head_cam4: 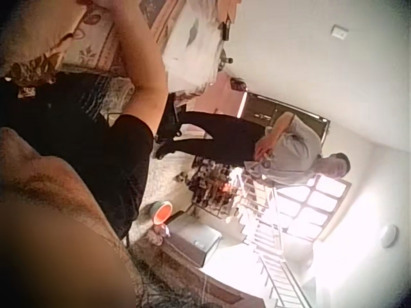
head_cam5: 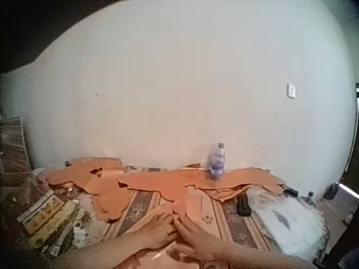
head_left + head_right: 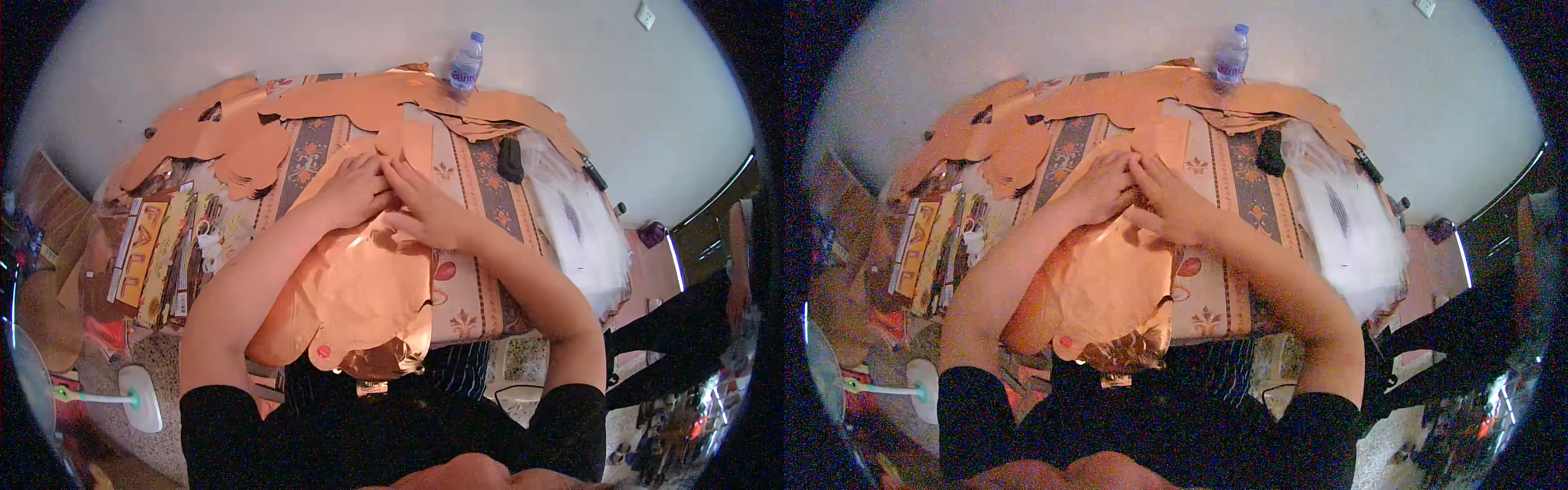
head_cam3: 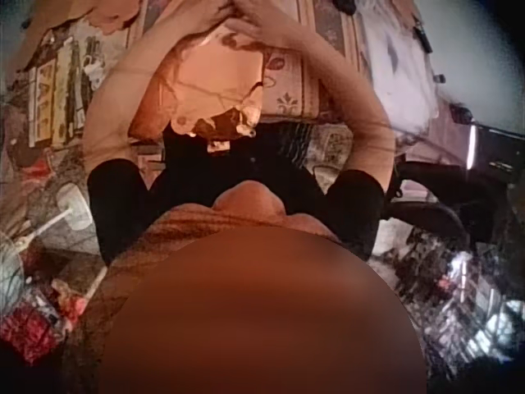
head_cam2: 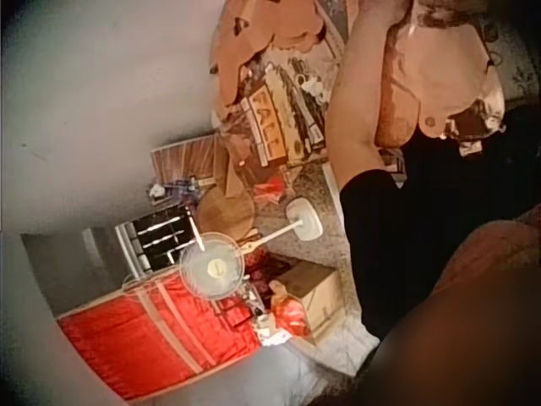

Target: Folding a metallic foil balloon and placing it into a plastic sleeve with an instruction card.

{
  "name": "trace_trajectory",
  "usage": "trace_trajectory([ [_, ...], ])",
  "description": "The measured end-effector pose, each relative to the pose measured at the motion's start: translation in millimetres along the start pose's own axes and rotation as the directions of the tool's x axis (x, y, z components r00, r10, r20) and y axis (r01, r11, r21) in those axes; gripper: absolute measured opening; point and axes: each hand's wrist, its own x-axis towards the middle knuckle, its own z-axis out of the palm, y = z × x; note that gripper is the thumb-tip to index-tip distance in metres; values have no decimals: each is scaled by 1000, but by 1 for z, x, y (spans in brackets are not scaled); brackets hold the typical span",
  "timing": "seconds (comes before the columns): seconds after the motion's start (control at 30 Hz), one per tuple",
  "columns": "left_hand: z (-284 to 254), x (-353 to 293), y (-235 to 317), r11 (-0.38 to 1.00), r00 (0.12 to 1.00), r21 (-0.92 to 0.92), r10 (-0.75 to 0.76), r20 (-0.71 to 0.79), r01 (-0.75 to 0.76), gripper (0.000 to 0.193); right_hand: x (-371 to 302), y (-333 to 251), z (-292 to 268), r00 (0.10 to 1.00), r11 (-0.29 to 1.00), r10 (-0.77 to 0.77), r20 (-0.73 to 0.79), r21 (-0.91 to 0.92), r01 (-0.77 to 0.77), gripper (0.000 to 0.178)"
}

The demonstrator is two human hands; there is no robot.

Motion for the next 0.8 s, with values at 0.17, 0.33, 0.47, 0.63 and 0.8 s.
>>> trace_trajectory([
  [0.17,-4,1,10,999,1000,27,28,10,-28,35,-7,26,-39,931,822,359,66,450,-349,60],
  [0.33,-5,1,11,999,1000,31,22,14,-23,34,-12,40,-23,876,967,245,-415,165,-193,54],
  [0.47,-7,-4,6,1000,1000,6,9,8,-9,35,-9,38,-43,767,969,225,-601,57,-240,40],
  [0.63,-2,1,4,999,999,26,48,-19,-47,36,-18,43,-44,885,885,465,-2,13,-465,37],
  [0.8,1,5,6,995,996,45,88,-30,-87,35,-2,40,-17,962,956,245,-124,-134,-260,40],
])
